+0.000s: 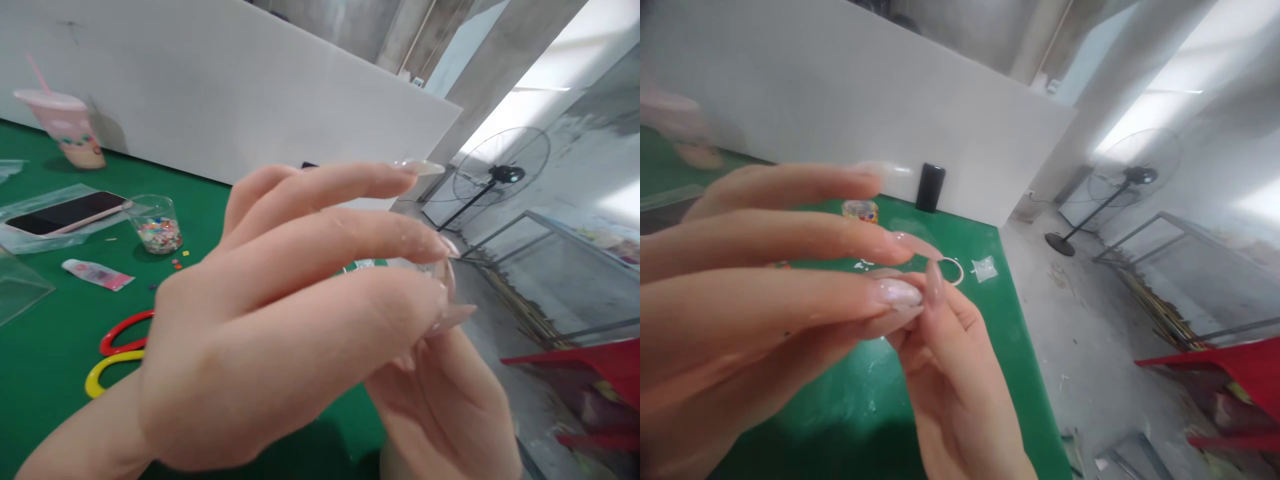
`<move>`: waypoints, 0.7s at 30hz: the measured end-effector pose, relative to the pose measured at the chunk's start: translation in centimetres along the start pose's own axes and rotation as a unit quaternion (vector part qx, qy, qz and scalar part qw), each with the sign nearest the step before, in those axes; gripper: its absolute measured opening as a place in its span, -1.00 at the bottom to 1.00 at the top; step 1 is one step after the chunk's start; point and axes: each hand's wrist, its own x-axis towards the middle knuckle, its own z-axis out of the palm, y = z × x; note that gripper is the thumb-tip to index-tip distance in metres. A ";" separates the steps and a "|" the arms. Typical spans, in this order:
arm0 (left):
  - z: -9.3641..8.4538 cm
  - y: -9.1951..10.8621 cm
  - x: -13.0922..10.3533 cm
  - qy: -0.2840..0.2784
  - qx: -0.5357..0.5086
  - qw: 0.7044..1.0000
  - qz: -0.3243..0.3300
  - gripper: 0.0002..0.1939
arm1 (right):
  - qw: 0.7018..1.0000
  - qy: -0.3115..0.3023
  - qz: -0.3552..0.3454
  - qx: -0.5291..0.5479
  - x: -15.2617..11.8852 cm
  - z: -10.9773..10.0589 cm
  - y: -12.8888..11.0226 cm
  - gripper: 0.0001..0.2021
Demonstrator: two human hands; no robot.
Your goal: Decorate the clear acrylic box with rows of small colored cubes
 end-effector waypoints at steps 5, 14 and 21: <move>-0.2 0.3 -0.1 0.029 0.007 0.999 0.022 -0.79 | 0.993 0.011 0.050 0.106 0.4 0.3 -0.4 -0.90; -1.3 -1.0 -0.9 -0.019 -0.026 0.999 0.031 -0.75 | 0.995 0.008 0.018 0.094 0.4 0.6 -0.4 -0.85; -0.3 -0.6 -0.9 0.036 -0.022 0.999 -0.009 -0.82 | 0.998 0.021 0.009 0.058 0.6 1.0 -0.3 -0.78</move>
